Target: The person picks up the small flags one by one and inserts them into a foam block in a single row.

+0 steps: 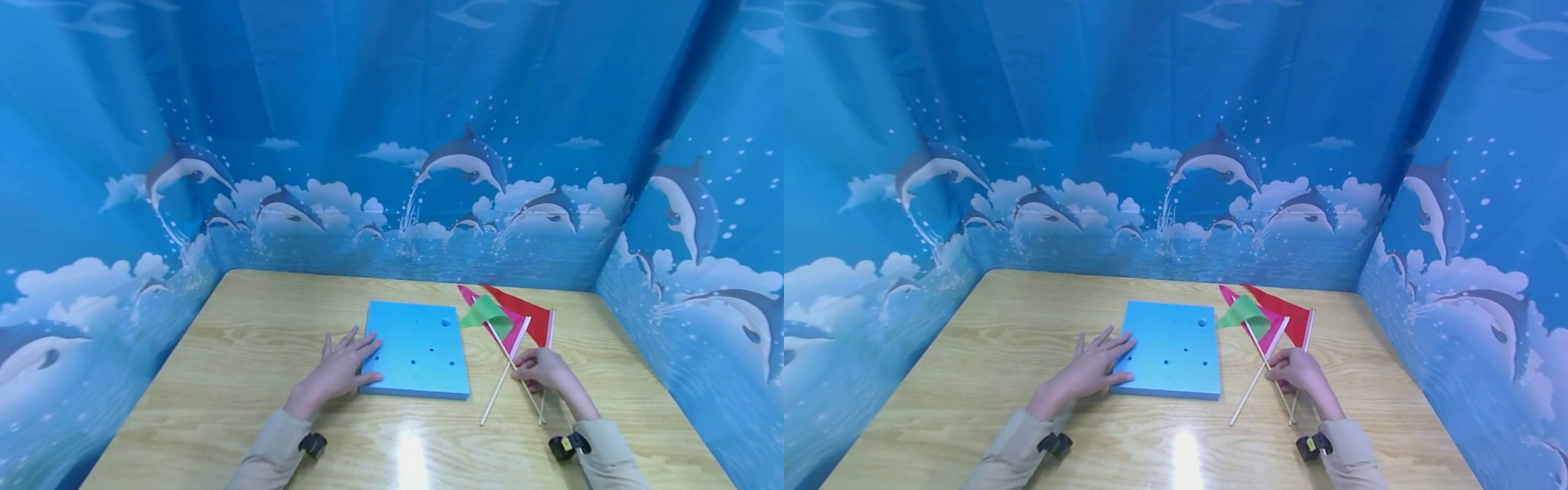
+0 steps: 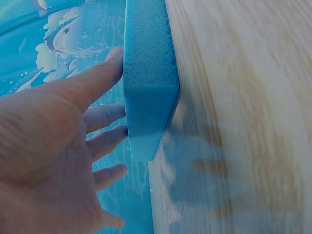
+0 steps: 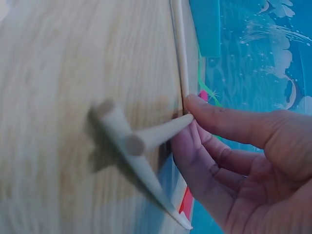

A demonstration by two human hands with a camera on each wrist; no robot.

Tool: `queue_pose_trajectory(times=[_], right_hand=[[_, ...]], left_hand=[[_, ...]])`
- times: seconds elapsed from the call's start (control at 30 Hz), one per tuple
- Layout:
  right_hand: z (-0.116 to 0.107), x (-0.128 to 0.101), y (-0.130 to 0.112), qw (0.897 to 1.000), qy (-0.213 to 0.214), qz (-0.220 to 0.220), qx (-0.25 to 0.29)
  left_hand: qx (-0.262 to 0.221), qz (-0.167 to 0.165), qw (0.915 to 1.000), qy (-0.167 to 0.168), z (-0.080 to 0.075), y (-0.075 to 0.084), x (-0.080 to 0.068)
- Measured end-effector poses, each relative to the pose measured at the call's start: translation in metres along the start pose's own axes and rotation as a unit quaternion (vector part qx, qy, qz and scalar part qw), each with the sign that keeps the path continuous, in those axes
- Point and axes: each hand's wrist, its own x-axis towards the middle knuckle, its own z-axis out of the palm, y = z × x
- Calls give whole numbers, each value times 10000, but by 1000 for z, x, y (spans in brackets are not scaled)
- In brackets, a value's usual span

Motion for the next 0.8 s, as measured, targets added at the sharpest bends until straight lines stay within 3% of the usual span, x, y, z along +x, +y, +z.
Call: queue_pose_trajectory(times=[0.2, 0.53, 0.8], right_hand=[[-3, -2, -7, 9993, 74, -349, 68], [2, -8, -33, 9881, 43, -1140, 1035], [19, -6, -62, 9772, 103, -1257, 1710]], left_hand=[[-93, 48, 9999, 24, 0, 0, 0], [-95, 49, 9999, 25, 1, -2, 0], [-87, 12, 10000, 5, 1, -2, -1]])
